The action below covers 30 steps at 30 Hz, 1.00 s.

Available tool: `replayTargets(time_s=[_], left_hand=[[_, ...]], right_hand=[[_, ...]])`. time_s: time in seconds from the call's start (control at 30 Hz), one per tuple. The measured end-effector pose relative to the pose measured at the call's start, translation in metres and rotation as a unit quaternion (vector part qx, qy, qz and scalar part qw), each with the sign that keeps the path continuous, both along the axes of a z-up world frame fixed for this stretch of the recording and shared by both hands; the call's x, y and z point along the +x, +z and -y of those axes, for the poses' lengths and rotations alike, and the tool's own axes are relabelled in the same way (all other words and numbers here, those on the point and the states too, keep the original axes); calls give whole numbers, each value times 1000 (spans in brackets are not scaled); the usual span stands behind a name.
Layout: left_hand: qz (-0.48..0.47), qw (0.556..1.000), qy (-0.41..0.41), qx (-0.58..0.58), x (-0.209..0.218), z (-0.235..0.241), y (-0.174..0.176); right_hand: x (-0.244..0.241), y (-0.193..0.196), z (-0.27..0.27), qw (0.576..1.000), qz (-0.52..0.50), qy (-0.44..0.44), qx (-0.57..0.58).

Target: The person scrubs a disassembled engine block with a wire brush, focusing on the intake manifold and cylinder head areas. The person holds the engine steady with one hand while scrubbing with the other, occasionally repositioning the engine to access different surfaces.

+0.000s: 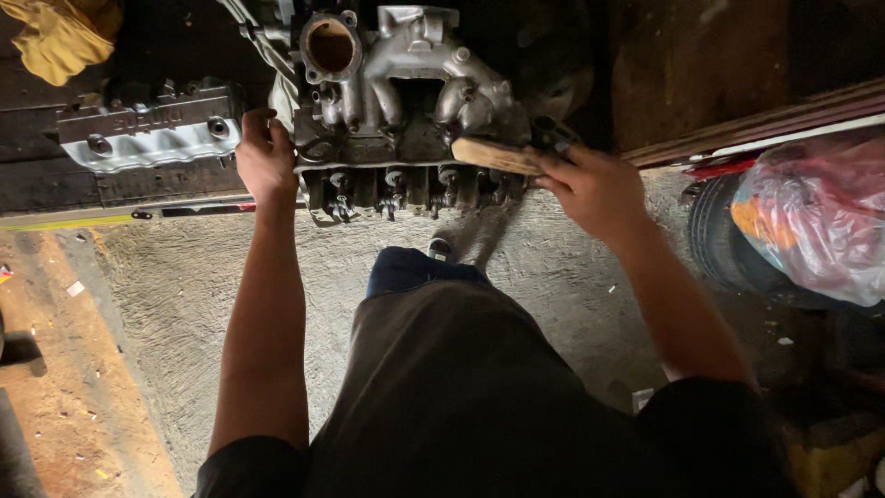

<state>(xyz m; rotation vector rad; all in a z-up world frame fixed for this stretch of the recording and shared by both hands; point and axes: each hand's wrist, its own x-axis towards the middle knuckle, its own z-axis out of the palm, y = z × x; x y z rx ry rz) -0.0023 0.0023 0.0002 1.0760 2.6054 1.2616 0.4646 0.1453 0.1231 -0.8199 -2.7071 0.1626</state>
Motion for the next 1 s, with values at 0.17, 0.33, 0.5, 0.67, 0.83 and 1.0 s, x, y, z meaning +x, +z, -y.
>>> replayTargets(time_s=[0.17, 0.33, 0.5, 0.67, 0.83, 1.0], left_hand=[[7, 1000, 1, 0, -1, 0, -2], [-20, 1000, -1, -9, -5, 1, -4], [0, 999, 9, -32, -5, -1, -8], [-10, 1000, 0, 16, -8, -1, -12], [-35, 999, 12, 11, -10, 1, -12], [3, 999, -14, 46, -17, 4, -23]], right_hand=[[15, 3, -5, 998, 34, -42, -27], [28, 8, -4, 997, 27, -69, -17], [41, 16, 0, 994, -39, -104, 4], [12, -6, 0, 997, -3, -76, -33], [15, -19, 0, 999, -12, -41, 6], [56, -16, -7, 992, 13, -124, -2]])
